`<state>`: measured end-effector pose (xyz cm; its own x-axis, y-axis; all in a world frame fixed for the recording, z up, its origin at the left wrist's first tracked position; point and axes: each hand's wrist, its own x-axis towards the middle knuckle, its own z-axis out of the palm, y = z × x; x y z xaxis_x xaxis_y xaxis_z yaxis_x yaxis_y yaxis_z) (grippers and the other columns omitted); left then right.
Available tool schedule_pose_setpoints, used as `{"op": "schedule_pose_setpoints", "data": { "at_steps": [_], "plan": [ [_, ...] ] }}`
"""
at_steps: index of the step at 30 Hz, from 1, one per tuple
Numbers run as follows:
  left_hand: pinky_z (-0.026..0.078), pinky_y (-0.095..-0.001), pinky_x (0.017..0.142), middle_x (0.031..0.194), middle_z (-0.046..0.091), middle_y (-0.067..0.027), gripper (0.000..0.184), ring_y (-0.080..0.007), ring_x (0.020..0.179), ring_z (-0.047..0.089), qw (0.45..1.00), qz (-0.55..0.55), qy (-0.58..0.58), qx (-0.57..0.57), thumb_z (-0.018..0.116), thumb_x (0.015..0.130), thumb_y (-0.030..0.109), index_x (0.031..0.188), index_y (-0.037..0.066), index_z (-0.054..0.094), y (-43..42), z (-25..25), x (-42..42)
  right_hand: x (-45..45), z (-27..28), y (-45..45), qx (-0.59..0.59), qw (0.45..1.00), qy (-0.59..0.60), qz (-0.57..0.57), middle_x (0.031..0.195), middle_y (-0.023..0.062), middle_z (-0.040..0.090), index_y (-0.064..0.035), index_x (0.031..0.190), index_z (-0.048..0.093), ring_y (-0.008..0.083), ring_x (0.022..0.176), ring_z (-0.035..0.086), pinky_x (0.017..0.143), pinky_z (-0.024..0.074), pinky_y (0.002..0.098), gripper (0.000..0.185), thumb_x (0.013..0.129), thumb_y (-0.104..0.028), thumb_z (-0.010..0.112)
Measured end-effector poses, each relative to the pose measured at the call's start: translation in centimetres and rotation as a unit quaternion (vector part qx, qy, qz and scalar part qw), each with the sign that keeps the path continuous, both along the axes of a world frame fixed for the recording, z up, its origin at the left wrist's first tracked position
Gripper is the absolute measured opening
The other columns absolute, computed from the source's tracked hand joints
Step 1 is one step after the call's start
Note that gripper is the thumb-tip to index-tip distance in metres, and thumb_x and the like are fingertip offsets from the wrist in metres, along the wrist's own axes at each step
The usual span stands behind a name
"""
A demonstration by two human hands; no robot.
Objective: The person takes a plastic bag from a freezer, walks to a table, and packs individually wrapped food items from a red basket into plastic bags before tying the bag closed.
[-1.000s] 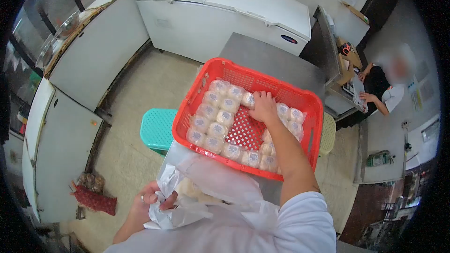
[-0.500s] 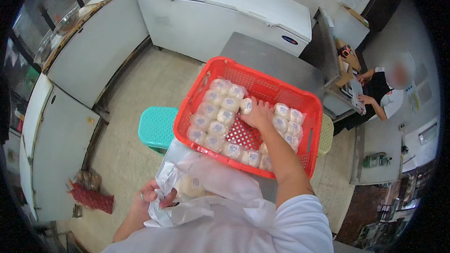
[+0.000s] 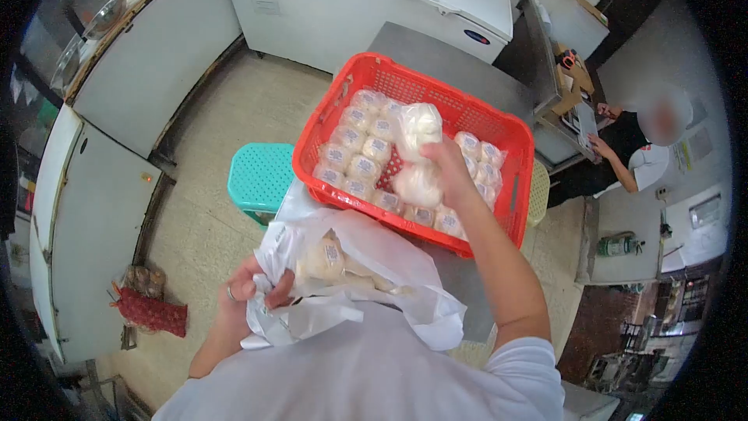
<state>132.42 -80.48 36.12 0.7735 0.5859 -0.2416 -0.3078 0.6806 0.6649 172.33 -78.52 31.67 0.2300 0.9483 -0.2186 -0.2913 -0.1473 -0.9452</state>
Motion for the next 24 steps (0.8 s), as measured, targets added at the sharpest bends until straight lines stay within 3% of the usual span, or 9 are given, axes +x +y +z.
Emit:
{"op": "schedule_pose_setpoints", "data": {
  "at_steps": [2, 4, 7, 9, 12, 16, 19, 22, 24],
  "plan": [
    [0.038, -0.025, 0.058, 0.074, 0.051, -0.002, 0.072, -0.01, 0.063, 0.046, 0.999, 0.013, -0.03, -0.017, 0.078, 0.076, 0.05, 0.122, -0.002, 0.059, 0.4, 0.5, 0.5, -5.3, 2.9, -3.7, 0.113, 0.99, 0.074, 0.034, 0.117, 0.0136, 0.067, -0.0012, 0.14, 0.052, 0.0263, 0.103, 0.07, 0.083, 0.059, 0.0384, 0.078, 0.075, -0.034, 0.081],
    [0.04, -0.0255, 0.057, 0.075, 0.049, -0.0023, 0.078, -0.0095, 0.061, 0.043, 0.988, -0.01, -0.141, -0.055, 0.076, 0.082, 0.047, 0.133, -0.006, 0.05, 1.0, -1.0, 0.3, -10.6, 1.8, -6.8, 0.159, 0.982, 0.095, 0.046, 0.119, 0.0116, 0.067, 0.0013, 0.142, 0.048, 0.0233, 0.112, 0.067, 0.093, 0.0565, 0.042, 0.085, 0.073, -0.034, 0.083],
    [0.041, -0.0261, 0.056, 0.076, 0.05, -0.0027, 0.081, -0.0102, 0.06, 0.043, 0.951, -0.057, -0.288, -0.097, 0.07, 0.089, 0.043, 0.141, -0.011, 0.039, 1.8, -2.0, 0.7, -14.8, 0.0, -10.8, 0.042, 0.974, -0.181, 0.128, 0.124, 0.0146, 0.065, -0.0037, 0.142, 0.05, 0.0305, 0.117, 0.063, 0.099, 0.0506, 0.0443, 0.083, 0.072, -0.033, 0.083],
    [0.042, -0.026, 0.056, 0.077, 0.05, -0.0023, 0.083, -0.0103, 0.06, 0.043, 0.945, -0.064, -0.307, -0.095, 0.07, 0.089, 0.043, 0.142, -0.012, 0.038, 2.3, -1.6, 0.8, -15.2, -1.5, -12.6, -0.099, 0.869, -0.432, 0.22, 0.127, 0.0173, 0.062, -0.007, 0.142, 0.05, 0.0346, 0.115, 0.062, 0.1, 0.0487, 0.0453, 0.079, 0.073, -0.03, 0.082],
    [0.032, -0.0225, 0.043, 0.071, 0.05, 0.0029, 0.093, -0.0053, 0.048, 0.032, 0.968, -0.06, -0.24, -0.043, 0.068, 0.091, 0.056, 0.146, -0.01, 0.032, 3.0, -1.6, 0.5, -14.7, -1.5, -16.4, -0.075, 0.771, -0.569, 0.275, 0.129, 0.0199, 0.059, -0.0101, 0.14, 0.052, 0.0393, 0.111, 0.061, 0.097, 0.0485, 0.0471, 0.073, 0.075, -0.026, 0.082],
    [0.032, -0.0228, 0.043, 0.071, 0.05, 0.0024, 0.091, -0.0052, 0.048, 0.032, 0.971, -0.072, -0.223, -0.047, 0.067, 0.092, 0.055, 0.146, -0.01, 0.033, 2.9, -2.1, 0.9, -13.8, 1.1, -18.6, -0.043, 0.738, -0.644, 0.199, 0.132, 0.0177, 0.058, -0.0109, 0.139, 0.053, 0.0392, 0.118, 0.059, 0.099, 0.048, 0.0491, 0.07, 0.077, -0.028, 0.082],
    [0.033, -0.0231, 0.044, 0.071, 0.051, 0.0019, 0.09, -0.006, 0.048, 0.033, 0.968, -0.069, -0.233, -0.065, 0.068, 0.092, 0.054, 0.146, -0.01, 0.033, 3.3, -2.6, 0.4, -11.3, 3.3, -19.6, -0.086, 0.734, -0.623, 0.256, 0.12, 0.0165, 0.067, -0.0062, 0.13, 0.063, 0.0302, 0.111, 0.066, 0.093, 0.0525, 0.0434, 0.055, 0.081, -0.025, 0.08],
    [0.039, -0.0242, 0.051, 0.075, 0.052, -0.0006, 0.084, -0.0084, 0.055, 0.041, 0.96, -0.071, -0.26, -0.076, 0.068, 0.091, 0.048, 0.142, -0.012, 0.036, 3.4, -2.3, 0.1, -7.4, 8.4, -17.2, -0.171, 0.893, -0.367, 0.198, 0.1, 0.0147, 0.074, -0.0004, 0.113, 0.072, 0.02, 0.093, 0.071, 0.082, 0.0556, 0.0361, 0.037, 0.086, -0.024, 0.078],
    [0.042, -0.0249, 0.054, 0.076, 0.052, -0.0018, 0.081, -0.0096, 0.059, 0.044, 0.961, -0.075, -0.254, -0.074, 0.068, 0.09, 0.044, 0.14, -0.013, 0.039, 3.1, -1.8, -0.1, -5.9, 10.2, -13.5, -0.137, 0.887, -0.435, 0.071, 0.088, 0.0141, 0.075, 0.0022, 0.101, 0.074, 0.0152, 0.08, 0.07, 0.074, 0.0554, 0.0317, 0.029, 0.088, -0.024, 0.076]
  ]
}}
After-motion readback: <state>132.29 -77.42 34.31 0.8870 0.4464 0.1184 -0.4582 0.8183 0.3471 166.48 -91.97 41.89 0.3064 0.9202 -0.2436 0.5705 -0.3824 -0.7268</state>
